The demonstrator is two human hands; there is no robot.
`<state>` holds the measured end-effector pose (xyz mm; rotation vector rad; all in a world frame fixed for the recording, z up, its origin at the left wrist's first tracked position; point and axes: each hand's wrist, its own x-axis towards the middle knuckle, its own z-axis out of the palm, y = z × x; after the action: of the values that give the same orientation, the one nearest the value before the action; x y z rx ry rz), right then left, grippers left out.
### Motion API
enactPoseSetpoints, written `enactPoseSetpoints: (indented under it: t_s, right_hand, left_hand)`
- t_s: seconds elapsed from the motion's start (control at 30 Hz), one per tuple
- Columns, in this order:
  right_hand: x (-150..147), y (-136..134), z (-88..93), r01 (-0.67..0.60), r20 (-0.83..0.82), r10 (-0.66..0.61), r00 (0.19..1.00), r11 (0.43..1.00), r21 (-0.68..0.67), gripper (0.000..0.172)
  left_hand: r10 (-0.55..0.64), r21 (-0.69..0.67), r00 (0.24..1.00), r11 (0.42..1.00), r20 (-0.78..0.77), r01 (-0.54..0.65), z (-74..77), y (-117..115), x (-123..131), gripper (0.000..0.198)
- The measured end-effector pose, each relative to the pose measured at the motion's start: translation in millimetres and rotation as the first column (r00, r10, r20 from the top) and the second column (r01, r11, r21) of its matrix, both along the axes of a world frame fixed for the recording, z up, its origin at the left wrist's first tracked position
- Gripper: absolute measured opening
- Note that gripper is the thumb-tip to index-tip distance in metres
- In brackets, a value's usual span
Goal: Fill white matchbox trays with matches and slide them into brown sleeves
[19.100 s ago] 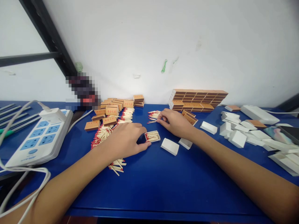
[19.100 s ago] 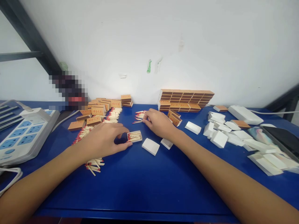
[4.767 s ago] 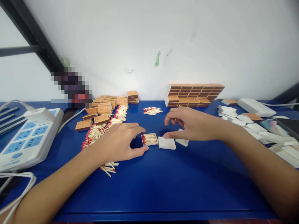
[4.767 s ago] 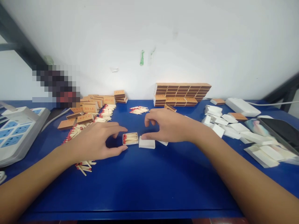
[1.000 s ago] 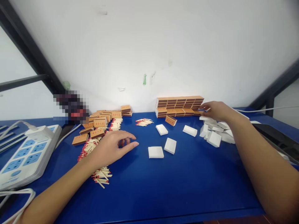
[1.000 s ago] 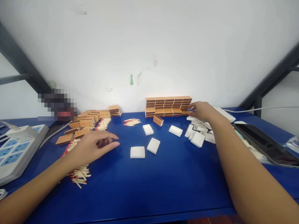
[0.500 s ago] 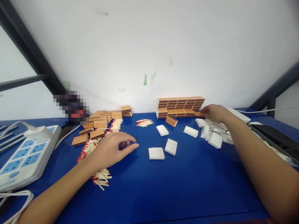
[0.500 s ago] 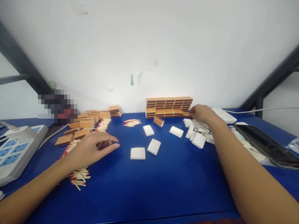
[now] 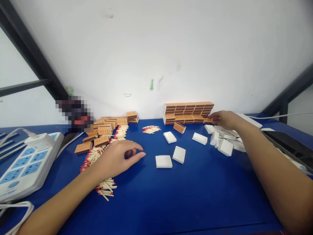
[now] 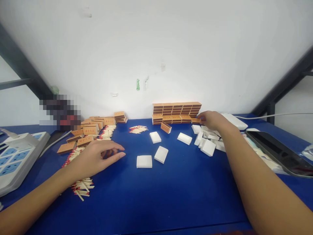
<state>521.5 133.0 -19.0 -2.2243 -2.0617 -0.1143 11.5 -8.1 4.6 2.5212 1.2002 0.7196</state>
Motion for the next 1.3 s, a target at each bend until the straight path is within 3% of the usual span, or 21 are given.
enactPoseSetpoints:
  t_s: [0.2,0.77,1.1,1.3]
  right_hand:
    - [-11.8,-2.3,1.8,0.055,-0.045,-0.058,0.997,0.997,-0.052,0.038]
    - [-12.5,1.2,-7.2,0.09,0.027,-0.089,0.996,0.995,-0.035,0.032]
    - [-31.2,-12.5,23.4,0.097,0.081,-0.093,0.992,0.994,-0.044,0.041]
    - [-45.4,-12.3,21.5,0.077,0.106,-0.076,0.991,0.997,0.001,0.042]
  left_hand:
    - [0.002,-0.012,1.0,1.0,0.006,-0.002,1.1,0.1,-0.9,0.026]
    - [0.0,0.023,1.0,1.0,-0.017,0.0,0.3,1.5,-1.9,0.025]
    - [-0.015,0.07,0.999,0.997,-0.052,0.019,0.6,1.6,-2.0,0.024]
    - [-0.019,0.082,0.997,0.996,-0.075,0.025,-4.0,3.4,-3.2,0.023]
